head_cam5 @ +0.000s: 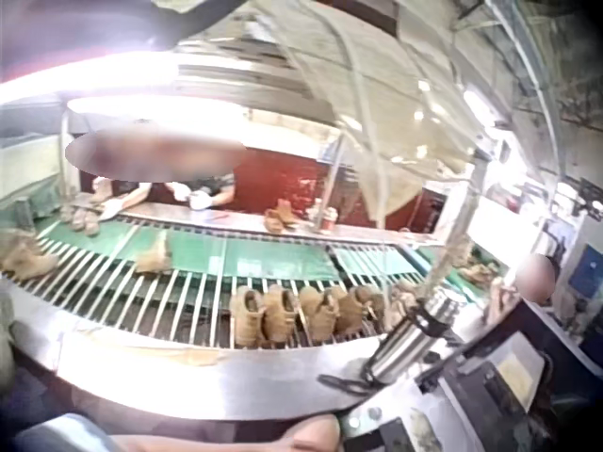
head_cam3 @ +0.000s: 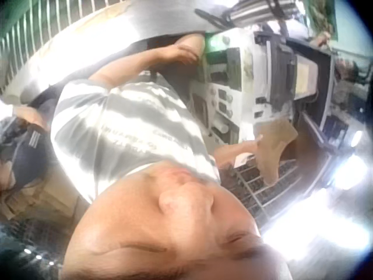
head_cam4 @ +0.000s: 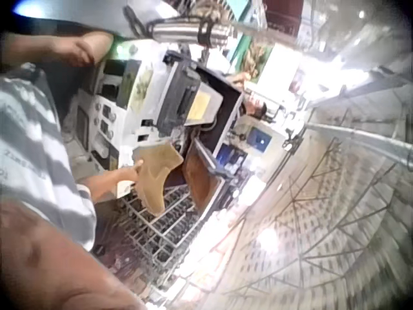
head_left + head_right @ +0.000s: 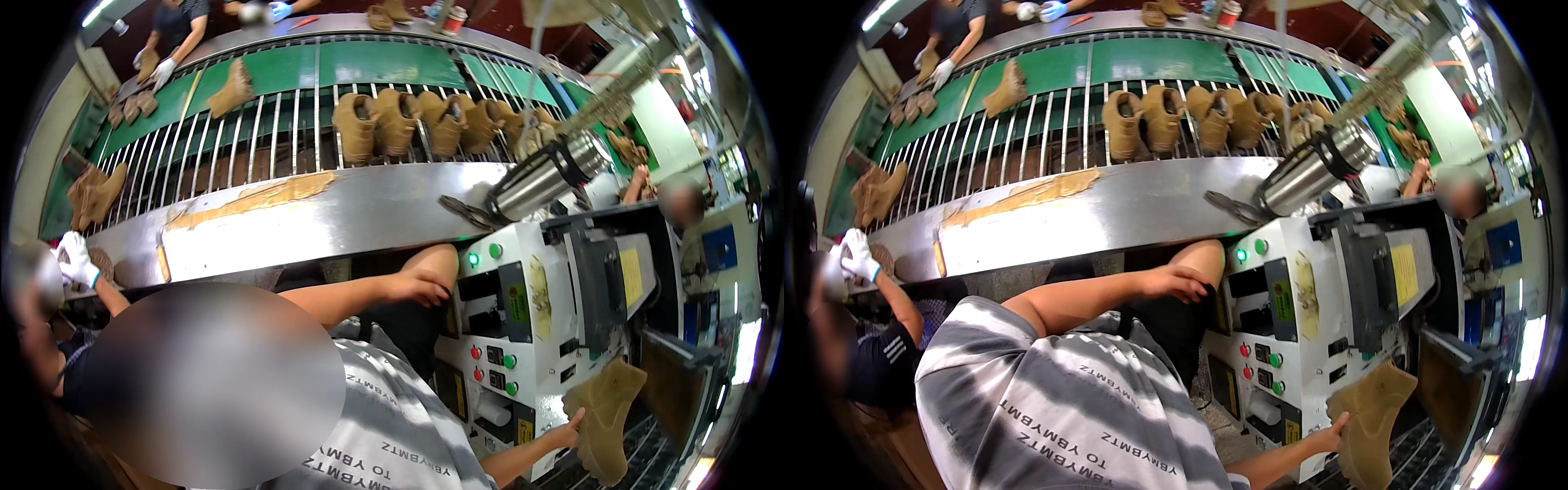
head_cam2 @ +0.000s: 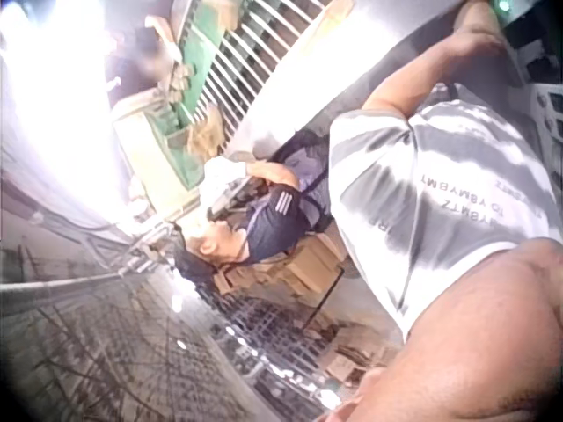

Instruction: The person takes boots from a conveyor belt, places them into a machine one at a time to process them, and then places them back onto the belt.

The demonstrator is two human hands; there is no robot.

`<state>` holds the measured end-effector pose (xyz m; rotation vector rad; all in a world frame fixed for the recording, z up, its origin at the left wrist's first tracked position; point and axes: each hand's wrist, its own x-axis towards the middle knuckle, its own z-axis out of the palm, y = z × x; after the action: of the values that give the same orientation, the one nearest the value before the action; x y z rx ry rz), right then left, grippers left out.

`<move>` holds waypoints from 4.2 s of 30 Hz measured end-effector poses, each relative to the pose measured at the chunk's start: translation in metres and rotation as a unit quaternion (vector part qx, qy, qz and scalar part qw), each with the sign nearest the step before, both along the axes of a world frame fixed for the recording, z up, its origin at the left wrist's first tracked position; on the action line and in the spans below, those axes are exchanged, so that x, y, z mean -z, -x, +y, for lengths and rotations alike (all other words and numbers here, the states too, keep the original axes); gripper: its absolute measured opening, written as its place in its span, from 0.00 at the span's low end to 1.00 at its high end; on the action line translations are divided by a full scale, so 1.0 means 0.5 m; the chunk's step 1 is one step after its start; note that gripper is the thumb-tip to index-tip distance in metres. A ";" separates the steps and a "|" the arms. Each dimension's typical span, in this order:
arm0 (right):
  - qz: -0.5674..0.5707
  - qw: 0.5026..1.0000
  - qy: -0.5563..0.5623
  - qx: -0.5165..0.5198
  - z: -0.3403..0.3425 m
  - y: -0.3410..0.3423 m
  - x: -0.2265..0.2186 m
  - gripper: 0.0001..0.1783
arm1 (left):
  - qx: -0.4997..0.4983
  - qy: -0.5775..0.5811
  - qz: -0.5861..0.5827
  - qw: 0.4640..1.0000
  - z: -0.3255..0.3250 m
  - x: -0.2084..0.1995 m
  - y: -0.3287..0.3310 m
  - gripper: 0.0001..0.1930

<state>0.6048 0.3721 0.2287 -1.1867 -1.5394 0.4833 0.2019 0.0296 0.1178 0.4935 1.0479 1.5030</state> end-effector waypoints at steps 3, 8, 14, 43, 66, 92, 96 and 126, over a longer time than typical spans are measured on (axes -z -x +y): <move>0.159 0.954 0.009 -0.254 -0.044 0.123 0.063 0.31 | 0.064 -0.140 -0.009 0.988 0.034 -0.060 -0.019 0.35; 0.056 0.749 0.199 -0.629 -0.314 0.435 -0.017 0.49 | -0.063 -0.285 -0.080 0.953 -0.054 -0.198 0.016 0.46; -0.142 0.593 0.312 -0.729 -0.473 0.637 -0.048 0.27 | -0.455 -0.173 -0.150 0.861 -0.385 -0.110 0.148 0.35; -0.298 0.597 -0.102 -0.738 -0.784 1.100 0.352 0.04 | -0.762 0.346 0.217 0.503 -1.107 0.271 1.128 0.37; -0.067 0.341 0.703 -0.621 -0.791 0.880 0.319 0.32 | -0.686 0.302 0.307 0.587 -0.681 -0.333 -0.013 0.11; 0.240 0.867 0.260 -0.351 -0.148 -0.083 -0.069 0.61 | 0.125 -0.007 0.259 0.958 0.166 -0.317 -0.369 0.12; 0.136 0.956 0.179 -0.191 0.001 -0.191 -0.149 0.56 | 0.170 -0.337 0.346 0.859 0.167 -0.585 -0.344 0.08; -0.351 0.887 0.274 0.125 0.570 -0.066 -0.127 0.56 | -0.021 -0.609 0.401 0.683 0.173 -0.678 -0.150 0.06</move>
<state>0.6379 0.6573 0.2920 -2.1462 -1.8635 0.3322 0.2768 0.1160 0.4569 2.2444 0.4579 1.9213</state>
